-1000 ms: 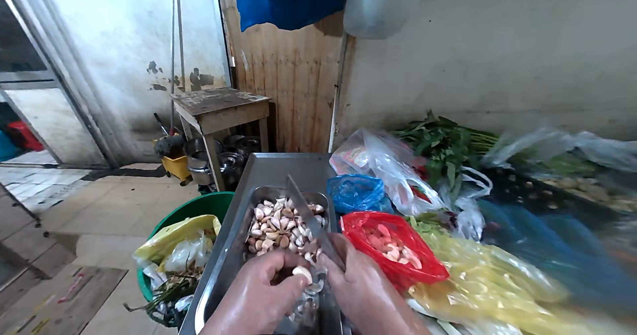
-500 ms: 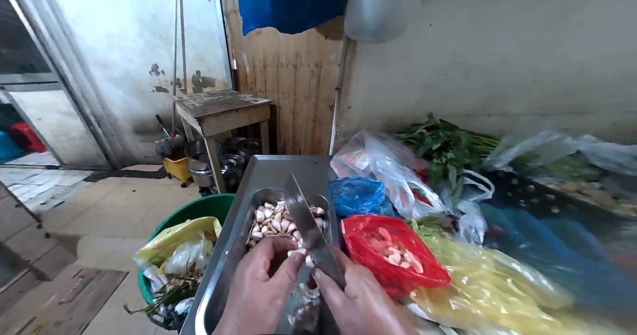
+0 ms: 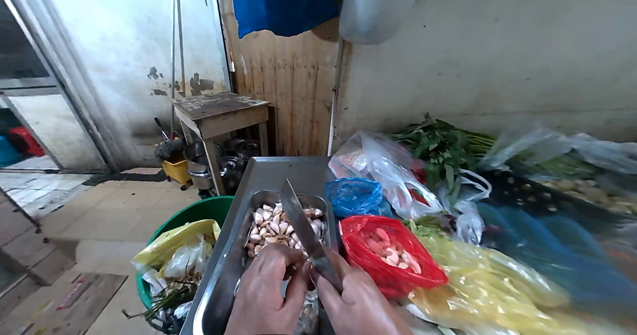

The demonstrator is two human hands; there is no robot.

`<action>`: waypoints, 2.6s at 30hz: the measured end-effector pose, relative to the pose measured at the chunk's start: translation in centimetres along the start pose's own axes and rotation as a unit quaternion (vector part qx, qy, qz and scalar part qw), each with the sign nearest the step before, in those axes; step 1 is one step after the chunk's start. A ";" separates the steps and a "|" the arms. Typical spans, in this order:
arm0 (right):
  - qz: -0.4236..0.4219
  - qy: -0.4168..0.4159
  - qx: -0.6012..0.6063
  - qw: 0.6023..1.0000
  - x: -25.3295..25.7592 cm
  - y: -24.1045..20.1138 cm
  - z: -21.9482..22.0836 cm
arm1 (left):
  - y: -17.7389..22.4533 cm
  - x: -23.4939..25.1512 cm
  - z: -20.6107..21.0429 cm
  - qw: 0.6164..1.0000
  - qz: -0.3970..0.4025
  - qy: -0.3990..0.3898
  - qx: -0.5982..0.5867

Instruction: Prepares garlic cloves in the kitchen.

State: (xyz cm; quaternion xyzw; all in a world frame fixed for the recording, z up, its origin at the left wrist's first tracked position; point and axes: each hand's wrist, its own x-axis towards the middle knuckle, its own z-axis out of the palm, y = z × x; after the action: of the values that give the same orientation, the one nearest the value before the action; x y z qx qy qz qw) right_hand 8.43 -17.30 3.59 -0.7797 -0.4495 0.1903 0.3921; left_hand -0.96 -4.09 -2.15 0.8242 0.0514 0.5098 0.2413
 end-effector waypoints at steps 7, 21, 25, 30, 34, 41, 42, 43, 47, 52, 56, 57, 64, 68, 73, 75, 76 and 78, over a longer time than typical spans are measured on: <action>-0.011 0.026 -0.029 0.999 0.1 0.0 0.2 | 0.6 -0.1 0.2 0.999 0.036 -0.001 0.036; -0.060 0.064 -0.074 0.993 0.0 0.2 0.8 | 0.9 -0.2 0.5 0.994 0.060 -0.010 0.088; -0.001 0.034 -0.002 0.999 0.2 0.1 0.3 | 1.2 -0.2 0.5 0.999 -0.015 -0.028 -0.022; 0.049 0.016 0.079 0.996 0.8 0.9 0.1 | 2.4 0.7 -0.6 0.922 -0.292 -0.067 -0.245; 0.038 0.024 -0.007 0.999 0.6 0.2 -0.1 | 2.6 1.2 -0.9 0.911 -0.331 -0.120 -0.214; 0.018 0.019 -0.013 1.000 0.2 0.1 -0.1 | 2.3 2.3 -1.3 0.914 -0.341 -0.174 -0.133; 0.025 0.011 -0.007 1.000 0.3 0.1 -0.2 | 2.2 2.4 -1.5 0.910 -0.345 -0.183 -0.136; 0.030 0.003 -0.003 1.000 0.4 0.2 -0.3 | 2.0 2.5 -1.7 0.904 -0.353 -0.193 -0.143; 0.035 -0.005 0.006 0.999 0.6 0.4 -0.2 | 2.0 2.7 -2.0 0.883 -0.384 -0.204 -0.176; 0.034 0.062 0.050 0.996 1.0 1.6 -0.3 | 1.2 2.1 -2.4 0.810 -0.438 -0.191 -0.340; -0.001 0.151 0.098 0.984 1.2 3.0 -0.9 | 0.8 2.4 -2.8 0.764 -0.471 -0.181 -0.402; -0.024 0.188 0.099 0.977 1.1 3.3 -1.1 | 1.0 2.8 -2.6 0.773 -0.469 -0.185 -0.385; -0.136 0.390 0.149 0.899 0.6 5.5 -4.8 | 3.2 9.1 3.1 0.841 -0.339 -0.316 -0.279; -0.112 0.407 0.159 0.893 0.8 6.0 -5.5 | 3.5 11.7 5.0 0.872 -0.290 -0.354 -0.172; -0.130 0.364 0.130 0.913 0.9 6.6 -4.9 | 1.5 12.1 2.3 0.900 -0.310 -0.296 -0.085; -0.131 0.312 0.107 0.935 0.7 6.2 -4.2 | -0.2 11.9 1.4 0.899 -0.300 -0.319 0.003; -0.123 0.285 0.088 0.947 0.4 5.8 -3.7 | -1.3 11.6 1.4 0.890 -0.292 -0.348 0.042; -0.113 0.212 0.054 0.969 0.1 5.3 -3.0 | -3.0 10.9 1.7 0.847 -0.283 -0.439 0.094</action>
State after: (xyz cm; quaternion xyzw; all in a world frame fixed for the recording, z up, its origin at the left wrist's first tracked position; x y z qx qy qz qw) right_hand 13.40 -20.10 1.31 -0.7242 -0.4301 -0.0012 0.5390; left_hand 6.12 1.54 4.78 0.9304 0.2189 -0.0030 0.2940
